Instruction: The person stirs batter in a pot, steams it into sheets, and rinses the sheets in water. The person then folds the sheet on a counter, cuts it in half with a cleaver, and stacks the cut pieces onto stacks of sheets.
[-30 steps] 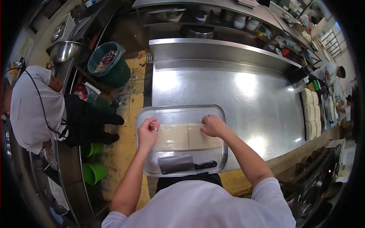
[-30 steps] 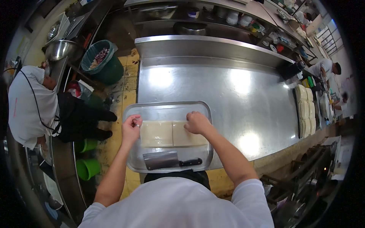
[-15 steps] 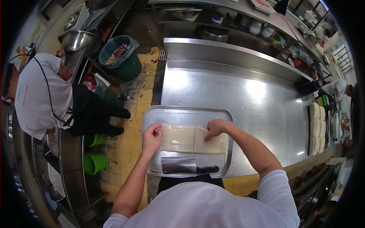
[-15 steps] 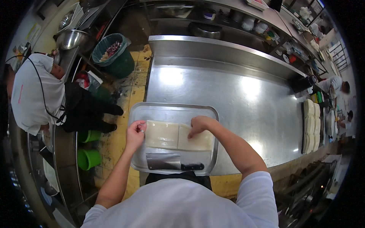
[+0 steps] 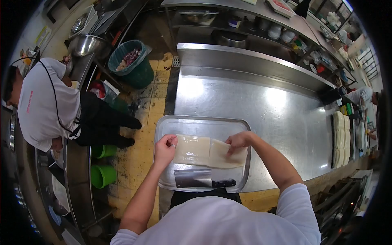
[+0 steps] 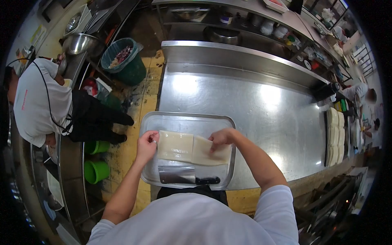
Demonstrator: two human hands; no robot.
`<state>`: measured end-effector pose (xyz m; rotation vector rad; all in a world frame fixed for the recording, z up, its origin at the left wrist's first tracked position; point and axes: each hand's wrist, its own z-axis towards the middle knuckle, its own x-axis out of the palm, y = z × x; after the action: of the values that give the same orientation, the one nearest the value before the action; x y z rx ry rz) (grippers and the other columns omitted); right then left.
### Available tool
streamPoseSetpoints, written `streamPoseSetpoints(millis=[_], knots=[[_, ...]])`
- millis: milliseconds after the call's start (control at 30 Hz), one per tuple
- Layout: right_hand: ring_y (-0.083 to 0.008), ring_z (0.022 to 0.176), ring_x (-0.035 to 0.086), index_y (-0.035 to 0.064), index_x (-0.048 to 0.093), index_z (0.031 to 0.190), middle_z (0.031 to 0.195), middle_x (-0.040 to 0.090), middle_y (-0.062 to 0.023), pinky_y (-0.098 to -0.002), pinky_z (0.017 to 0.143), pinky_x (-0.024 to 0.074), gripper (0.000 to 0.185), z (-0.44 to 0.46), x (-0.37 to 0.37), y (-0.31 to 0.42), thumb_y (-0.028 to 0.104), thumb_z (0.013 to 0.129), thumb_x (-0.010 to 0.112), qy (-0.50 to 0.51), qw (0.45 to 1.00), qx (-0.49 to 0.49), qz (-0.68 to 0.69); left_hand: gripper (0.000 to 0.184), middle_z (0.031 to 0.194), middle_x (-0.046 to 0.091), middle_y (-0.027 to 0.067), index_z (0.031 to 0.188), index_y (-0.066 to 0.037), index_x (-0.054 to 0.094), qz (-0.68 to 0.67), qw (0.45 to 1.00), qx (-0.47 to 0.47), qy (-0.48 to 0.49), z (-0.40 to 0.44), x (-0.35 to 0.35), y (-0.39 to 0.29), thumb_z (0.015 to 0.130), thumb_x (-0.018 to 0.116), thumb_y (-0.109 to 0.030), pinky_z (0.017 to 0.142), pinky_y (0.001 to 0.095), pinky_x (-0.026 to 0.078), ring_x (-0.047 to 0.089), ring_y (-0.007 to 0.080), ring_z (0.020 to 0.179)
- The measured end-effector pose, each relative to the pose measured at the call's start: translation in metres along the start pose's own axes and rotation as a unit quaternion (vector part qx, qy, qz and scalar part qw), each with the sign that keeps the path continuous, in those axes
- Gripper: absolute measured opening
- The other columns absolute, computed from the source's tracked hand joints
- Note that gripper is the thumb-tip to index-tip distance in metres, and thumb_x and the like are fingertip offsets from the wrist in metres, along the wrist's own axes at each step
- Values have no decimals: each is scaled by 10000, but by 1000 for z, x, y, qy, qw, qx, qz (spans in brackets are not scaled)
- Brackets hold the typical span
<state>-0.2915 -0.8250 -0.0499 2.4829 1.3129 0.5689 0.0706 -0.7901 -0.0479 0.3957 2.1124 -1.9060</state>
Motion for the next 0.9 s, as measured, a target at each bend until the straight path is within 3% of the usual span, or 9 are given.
streamPoseSetpoints(millis=[133,233,333,433,533,733,900], knots=[[-206,904,723,68,675,1270,1071,730,-72,-374,800,611,402,-1,6,-22,111,880,762,-19,999,-44,14,222,819,703,80,1096,-21,712,77,994,-24,72,12,1,-26,921,734,-156,702,313,539,655,165,735],[-202,900,718,65,698,1226,1046,735,-57,-389,816,603,370,-17,24,-35,71,861,761,-36,991,-48,119,281,945,725,133,1136,-27,703,157,976,74,132,28,14,-26,906,729,-186,813,394,556,697,283,875],[-193,929,720,47,698,1220,1038,737,-62,-375,826,603,345,-19,44,-62,56,880,751,-55,980,-84,174,334,1034,721,148,1161,-29,695,294,914,213,180,43,29,-17,895,728,-229,904,456,538,681,349,987],[-191,976,718,-11,685,1224,1076,741,-76,-370,896,591,346,-22,73,-93,53,890,748,-38,950,-157,266,306,1011,731,178,1125,-70,727,387,866,220,229,50,38,-29,876,749,-247,929,472,527,677,366,1020],[-203,1023,714,-36,667,1247,1133,735,-91,-371,949,572,382,-29,108,-113,43,883,752,-44,913,-202,351,349,1048,734,188,1106,-70,746,425,829,89,351,66,48,-50,878,735,-335,913,467,535,685,359,1018],[-229,1081,703,-31,662,1257,1181,724,-101,-380,974,560,411,-53,164,-133,54,870,770,-65,858,-263,437,506,1040,751,169,992,-73,786,529,696,85,478,95,65,-44,825,721,-546,866,461,548,706,344,1001],[-231,1082,701,-34,668,1251,1180,724,-102,-395,968,558,412,-67,195,-147,75,869,780,-94,832,-301,457,557,992,754,179,1022,-57,785,486,694,105,521,98,64,-57,770,779,-554,811,439,545,704,346,922]])
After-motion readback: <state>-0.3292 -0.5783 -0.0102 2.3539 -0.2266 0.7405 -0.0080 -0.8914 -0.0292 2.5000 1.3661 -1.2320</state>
